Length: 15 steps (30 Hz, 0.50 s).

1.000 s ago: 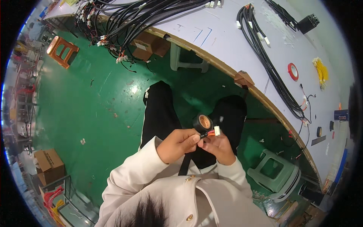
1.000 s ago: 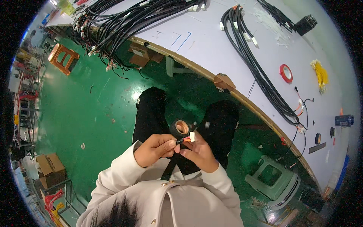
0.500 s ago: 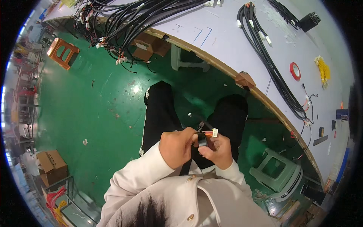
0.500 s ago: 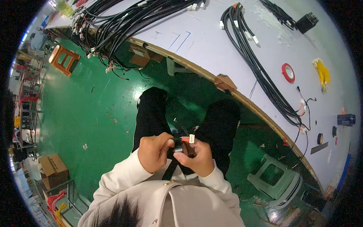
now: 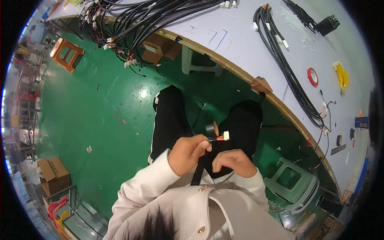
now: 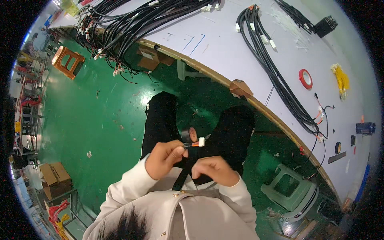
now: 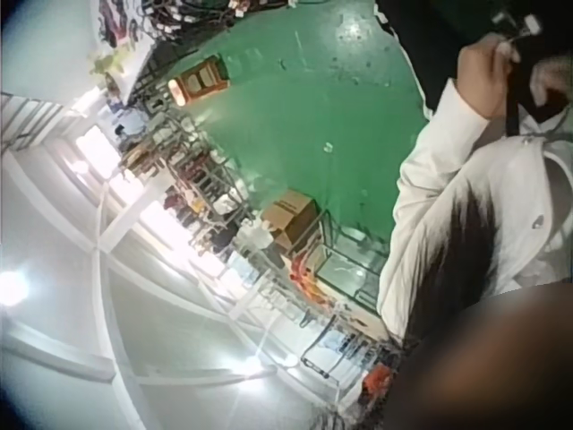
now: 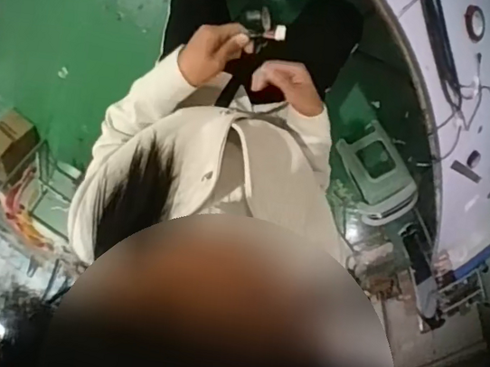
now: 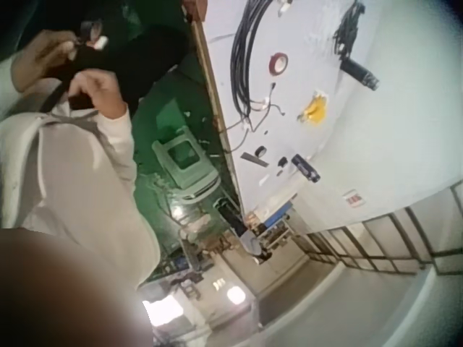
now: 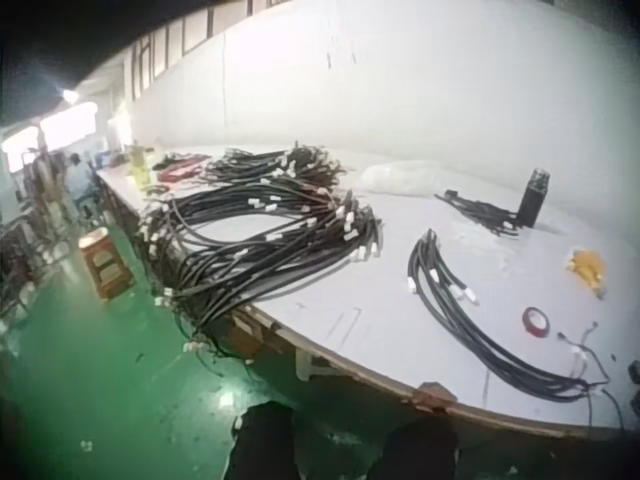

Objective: Wrapping wire bundles with electrical tape at an industrial workbench.

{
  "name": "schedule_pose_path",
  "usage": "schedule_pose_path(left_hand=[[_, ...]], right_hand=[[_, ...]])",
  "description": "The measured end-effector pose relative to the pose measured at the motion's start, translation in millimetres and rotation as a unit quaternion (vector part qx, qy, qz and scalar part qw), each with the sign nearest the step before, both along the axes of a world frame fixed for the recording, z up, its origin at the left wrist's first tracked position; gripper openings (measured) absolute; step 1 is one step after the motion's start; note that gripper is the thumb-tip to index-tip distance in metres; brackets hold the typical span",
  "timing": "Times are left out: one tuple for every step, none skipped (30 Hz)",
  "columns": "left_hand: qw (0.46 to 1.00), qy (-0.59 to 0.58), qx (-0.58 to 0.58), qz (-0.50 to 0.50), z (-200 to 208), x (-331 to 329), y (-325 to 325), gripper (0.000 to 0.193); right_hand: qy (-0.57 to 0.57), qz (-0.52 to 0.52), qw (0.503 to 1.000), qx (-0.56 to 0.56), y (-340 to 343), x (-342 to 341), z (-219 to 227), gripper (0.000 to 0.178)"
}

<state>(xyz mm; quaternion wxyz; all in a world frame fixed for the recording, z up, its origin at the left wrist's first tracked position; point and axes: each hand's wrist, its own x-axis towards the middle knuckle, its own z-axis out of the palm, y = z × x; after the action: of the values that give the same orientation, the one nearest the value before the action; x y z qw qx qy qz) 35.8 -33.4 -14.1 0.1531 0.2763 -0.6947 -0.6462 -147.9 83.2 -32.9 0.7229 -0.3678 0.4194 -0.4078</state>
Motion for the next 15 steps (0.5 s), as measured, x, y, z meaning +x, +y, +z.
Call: schedule_pose_path(left_hand=[[0.988, 0.015, 0.155, 0.011, 1.4, 1.7, -2.0, 0.028], [0.979, 0.033, 0.2, 0.006, 8.8, -0.1, -1.8, 0.035], [0.979, 0.034, 0.202, 0.006, 10.4, -0.6, -1.7, 0.035], [0.968, 0.04, 0.248, -0.01, 11.4, -1.0, -3.4, 0.034], [0.955, 0.047, 0.292, -0.027, 11.9, -1.3, -4.3, 0.034], [0.955, 0.047, 0.292, -0.029, 12.2, -1.6, -4.5, 0.034], [0.946, 0.043, 0.321, -0.035, 12.6, -0.2, -4.7, 0.035], [0.935, 0.04, 0.35, -0.044, 12.8, 0.1, -4.7, 0.035], [0.935, 0.04, 0.35, -0.044, 13.1, 1.1, -5.4, 0.035], [0.934, 0.031, 0.352, -0.056, 14.3, 2.3, -6.2, 0.035], [0.932, 0.022, 0.354, -0.068, 15.4, 3.0, -6.6, 0.035], [0.933, 0.022, 0.354, -0.067, 16.3, 3.3, -6.5, 0.035], [0.94, 0.033, 0.335, -0.046, 17.0, 3.2, -6.6, 0.034], [0.947, 0.044, 0.316, -0.025, 17.7, 3.1, -6.5, 0.032], [0.948, 0.044, 0.316, -0.025, 18.6, 1.9, -3.5, 0.032]], right_hand=[[0.001, 0.002, 1.0, 0.001, 0.0, 6.2, 2.1, 0.022], [0.01, -0.063, 0.998, -0.006, -2.0, 17.4, 5.4, 0.021], [0.02, -0.129, 0.991, -0.014, -2.5, 23.2, 7.5, 0.034], [0.024, -0.119, 0.993, -0.015, -10.3, 23.1, -0.2, 0.065], [0.024, -0.121, 0.992, -0.016, -12.0, 25.1, -0.3, 0.065], [-0.027, -0.193, 0.98, -0.047, -17.5, 29.3, 0.7, 0.07], [-0.08, -0.259, 0.959, -0.078, -28.7, 33.6, 8.2, 0.074], [-0.08, -0.259, 0.959, -0.078, -35.3, 33.6, 12.3, 0.074], [-0.08, -0.275, 0.952, -0.111, -41.5, 33.0, 15.5, 0.074], [-0.081, -0.29, 0.943, -0.143, -46.0, 31.6, 17.4, 0.073], [-0.081, -0.289, 0.943, -0.144, -47.3, 25.1, 17.1, 0.073], [0.001, -0.205, 0.965, -0.162, -46.2, 14.5, 15.7, 0.066], [0.082, -0.119, 0.973, -0.179, -45.0, 7.6, 13.4, 0.058], [0.123, -0.121, 0.967, -0.187, -43.1, 7.0, 10.1, 0.036], [0.123, -0.121, 0.967, -0.187, -39.5, 10.2, 6.2, 0.036]])
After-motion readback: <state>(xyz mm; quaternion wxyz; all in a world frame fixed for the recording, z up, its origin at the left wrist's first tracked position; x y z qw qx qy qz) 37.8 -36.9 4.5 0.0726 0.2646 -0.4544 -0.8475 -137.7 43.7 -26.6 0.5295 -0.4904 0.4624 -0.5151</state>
